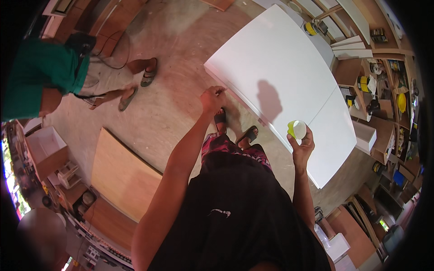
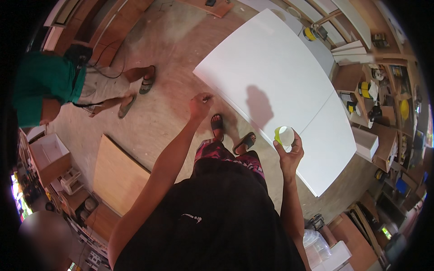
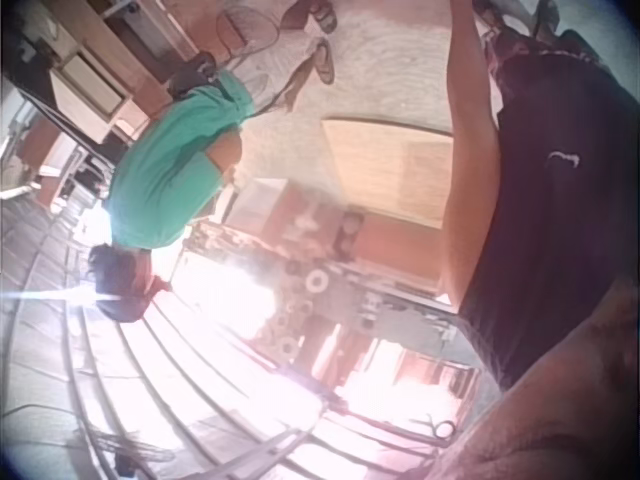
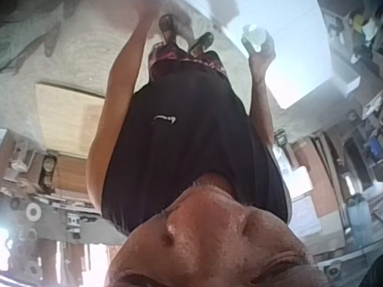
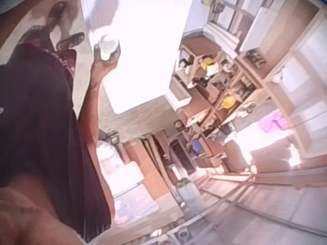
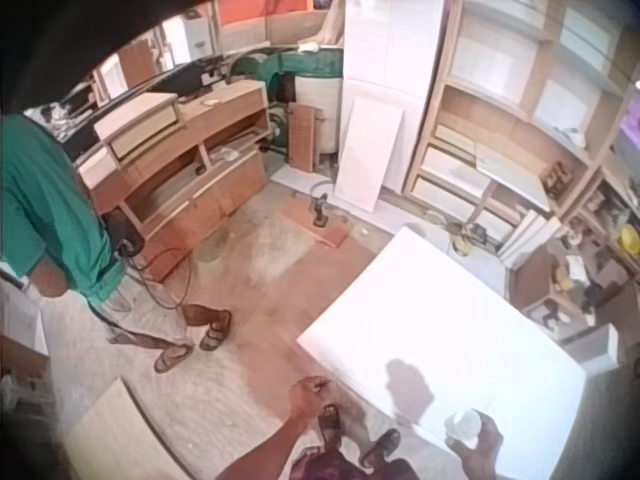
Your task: The person applies a white adhesive strip to the exposed edge of a white cabinet door using a small tool, then smooths it with a finger. They open the cabinet to reveal the interior and wipe the inside surfaces with a cloth.
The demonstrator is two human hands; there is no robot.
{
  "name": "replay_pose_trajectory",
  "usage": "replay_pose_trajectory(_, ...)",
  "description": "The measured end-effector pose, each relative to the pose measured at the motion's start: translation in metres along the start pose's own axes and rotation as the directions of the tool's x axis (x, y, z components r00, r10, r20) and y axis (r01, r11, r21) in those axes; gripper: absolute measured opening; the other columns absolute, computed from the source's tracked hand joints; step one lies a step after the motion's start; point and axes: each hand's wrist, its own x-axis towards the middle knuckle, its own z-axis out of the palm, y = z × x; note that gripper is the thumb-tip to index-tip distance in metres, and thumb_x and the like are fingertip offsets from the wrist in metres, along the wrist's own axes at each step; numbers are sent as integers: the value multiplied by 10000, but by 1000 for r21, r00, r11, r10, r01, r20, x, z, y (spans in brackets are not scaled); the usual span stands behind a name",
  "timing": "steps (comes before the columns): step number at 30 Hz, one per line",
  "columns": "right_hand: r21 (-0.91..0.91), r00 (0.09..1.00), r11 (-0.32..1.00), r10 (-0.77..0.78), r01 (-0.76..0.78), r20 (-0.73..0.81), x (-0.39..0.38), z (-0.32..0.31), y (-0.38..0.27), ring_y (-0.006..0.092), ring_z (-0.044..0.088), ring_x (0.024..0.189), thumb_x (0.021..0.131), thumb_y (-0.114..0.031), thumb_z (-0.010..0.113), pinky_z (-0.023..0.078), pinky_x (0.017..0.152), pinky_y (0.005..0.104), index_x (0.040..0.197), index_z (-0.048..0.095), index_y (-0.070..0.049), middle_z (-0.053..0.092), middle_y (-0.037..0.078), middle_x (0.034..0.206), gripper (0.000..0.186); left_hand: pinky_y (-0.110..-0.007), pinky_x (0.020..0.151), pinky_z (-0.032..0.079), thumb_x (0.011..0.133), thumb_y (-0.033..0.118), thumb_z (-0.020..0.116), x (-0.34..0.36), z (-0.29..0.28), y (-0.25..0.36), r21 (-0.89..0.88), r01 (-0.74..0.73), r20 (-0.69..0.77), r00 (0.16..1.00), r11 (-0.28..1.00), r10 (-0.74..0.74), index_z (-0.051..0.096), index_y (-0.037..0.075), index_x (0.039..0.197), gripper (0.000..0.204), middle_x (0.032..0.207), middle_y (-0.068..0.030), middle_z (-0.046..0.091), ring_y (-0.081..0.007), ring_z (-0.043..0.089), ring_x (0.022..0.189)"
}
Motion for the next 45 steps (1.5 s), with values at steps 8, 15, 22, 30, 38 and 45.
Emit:
replay_pose_trajectory(8,-1,1000,1000,13,-13,-28,-4,-11,9,207,640,1146,776,-24,843,452,1063,363,1332,572,49,694,120,1196,622,-373,795,580,825,161,731,14,-3,-2,-160,48,-100,993,986,-64,779,59,987,197,959,-119,765,-238,743,894)
replay_pose_trajectory(15,28,999,1000,-3,4,-35,-5,-23,18,199,643,1126,770,-28,849,456,1052,360,1321,582,42,696,110,1182,616,-375,800,579,822,189,741,-39,33,5,-24,-30,42,999,999,31,779,65,997,219,922,-122,766,-238,746,884)
replay_pose_trajectory(22,12,999,1000,-24,25,-45,-10,-63,35,210,640,1143,772,-40,853,449,1070,370,1316,584,36,695,109,1184,611,-395,815,576,807,207,739,-38,42,6,-159,38,-98,994,987,-54,783,92,1001,230,941,-128,767,-266,744,876)
replay_pose_trajectory(30,12,998,1000,-12,13,-69,-26,-107,57,214,636,1151,769,-39,859,446,1077,374,1312,588,28,693,106,1191,611,-382,797,576,810,200,737,-116,95,21,-40,-44,59,997,998,47,777,75,994,226,942,-122,768,-268,745,867)
replay_pose_trajectory(38,12,996,999,-34,35,-85,-41,-143,78,205,637,1156,778,-33,853,447,1074,365,1314,587,28,695,104,1196,601,-379,804,577,821,188,734,-110,100,20,-139,51,-71,996,989,-61,784,72,1002,221,929,-126,772,-256,749,867)
replay_pose_trajectory(45,38,994,999,-35,39,-100,-53,-161,94,204,637,1157,780,-35,854,446,1077,363,1315,591,25,696,102,1196,599,-380,790,578,834,175,732,-163,124,42,-31,-33,99,994,999,36,776,68,1037,234,928,-133,768,-260,749,865)
